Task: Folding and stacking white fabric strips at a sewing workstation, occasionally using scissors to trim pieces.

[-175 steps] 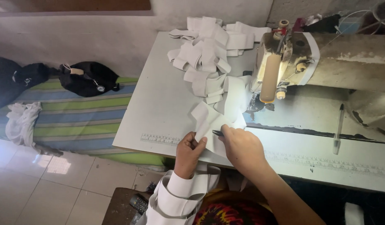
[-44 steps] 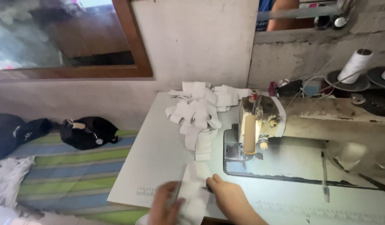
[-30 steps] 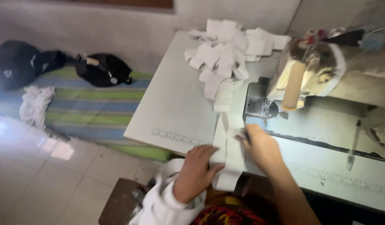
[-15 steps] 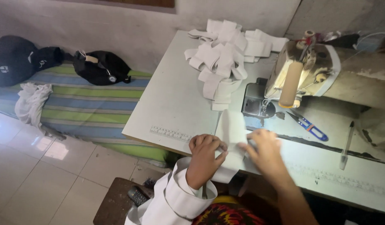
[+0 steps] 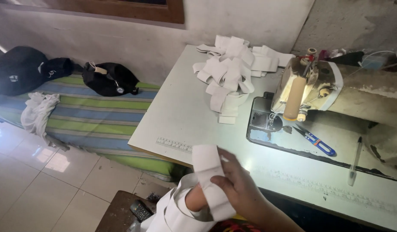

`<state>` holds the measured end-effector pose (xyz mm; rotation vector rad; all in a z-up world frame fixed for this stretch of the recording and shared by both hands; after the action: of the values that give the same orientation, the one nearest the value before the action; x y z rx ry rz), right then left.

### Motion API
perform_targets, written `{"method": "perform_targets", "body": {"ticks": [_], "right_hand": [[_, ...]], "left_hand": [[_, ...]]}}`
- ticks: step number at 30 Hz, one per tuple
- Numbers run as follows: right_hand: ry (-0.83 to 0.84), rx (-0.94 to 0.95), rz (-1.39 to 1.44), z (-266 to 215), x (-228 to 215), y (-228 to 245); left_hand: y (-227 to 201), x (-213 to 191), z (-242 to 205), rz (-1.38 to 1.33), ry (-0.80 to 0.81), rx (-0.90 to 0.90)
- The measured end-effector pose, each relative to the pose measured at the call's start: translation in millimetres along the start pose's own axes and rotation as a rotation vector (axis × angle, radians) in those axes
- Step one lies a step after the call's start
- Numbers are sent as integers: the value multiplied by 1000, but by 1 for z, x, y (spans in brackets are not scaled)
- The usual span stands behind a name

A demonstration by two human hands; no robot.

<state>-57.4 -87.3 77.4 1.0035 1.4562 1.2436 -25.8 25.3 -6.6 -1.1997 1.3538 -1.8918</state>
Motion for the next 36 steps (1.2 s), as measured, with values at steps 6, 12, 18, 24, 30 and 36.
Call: {"method": "perform_targets", "body": {"ticks": [6, 12, 18, 24, 30, 36], "right_hand": [[-361, -17, 200, 5, -35, -10], [-280, -260, 456, 2, -31, -32], [-301, -108, 196, 2, -39, -43], [-461, -78, 194, -9, -47, -10], [-542, -277, 108, -13, -66, -24], [-685, -335, 614, -27, -119, -55]], "left_hand": [[-40, 31, -16, 126, -209, 12], [-70, 29, -26, 362, -472, 131], [-95, 2, -27, 498, -471, 244], [-158, -26, -66, 666, -649, 655], [-160, 10, -53, 1092, -146, 519], [-160, -27, -75, 579, -268, 421]]}}
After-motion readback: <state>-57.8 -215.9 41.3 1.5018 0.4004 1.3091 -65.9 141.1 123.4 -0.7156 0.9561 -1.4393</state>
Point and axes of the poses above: each hand's wrist, its own z-axis towards the middle knuckle, its own x-axis out of the palm, y = z × x, the point moved 4 cm from there along z, towards the middle knuckle, and after that the axes turned 3 degrees about -x, right-handed, at the moved point
